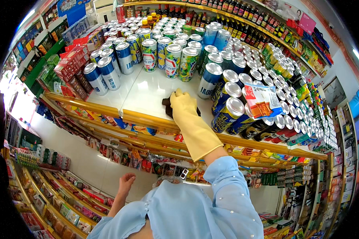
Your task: The person puts on yellow rubber gloves and walks through a small store. They wipe a shelf with a dark cloth and rearrange beverage cans on the shelf.
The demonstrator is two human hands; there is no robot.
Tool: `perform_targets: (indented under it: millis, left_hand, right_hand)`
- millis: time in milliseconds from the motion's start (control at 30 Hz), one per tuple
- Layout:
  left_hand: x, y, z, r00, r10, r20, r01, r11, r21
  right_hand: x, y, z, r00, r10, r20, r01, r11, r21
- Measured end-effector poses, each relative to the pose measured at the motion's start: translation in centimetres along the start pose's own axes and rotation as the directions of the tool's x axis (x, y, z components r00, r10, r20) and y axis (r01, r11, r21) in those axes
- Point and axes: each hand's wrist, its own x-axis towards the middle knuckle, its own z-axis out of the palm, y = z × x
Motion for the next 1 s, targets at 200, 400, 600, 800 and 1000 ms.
perform_targets:
  millis: [200,400,600,800,1000]
  left_hand:
    - [-1.3,1.9,1.4,0.999,0.048,0.000,-0.048,0.997,0.059]
    - [2.8,23.1,8.2,0.742,0.651,0.160,-0.670,0.724,0.162]
    - [10.8,41.3,21.5,0.302,0.892,0.336,-0.939,0.217,0.267]
    - [14.9,46.8,31.4,0.557,0.616,0.557,-0.816,0.279,0.506]
    - [15.8,46.6,33.0,0.552,0.642,0.532,-0.810,0.262,0.525]
  right_hand:
    - [2.8,1.8,0.0,0.977,0.192,-0.093,-0.192,0.981,0.004]
    - [1.7,0.1,0.6,0.995,0.075,0.059,-0.076,0.997,0.008]
    - [0.1,-2.1,0.3,0.995,-0.057,0.085,0.051,0.996,0.072]
    - [-0.8,-0.3,0.5,0.999,-0.034,0.003,0.033,0.999,0.026]
    - [-0.7,0.2,1.1,0.995,-0.063,-0.074,0.065,0.998,0.027]
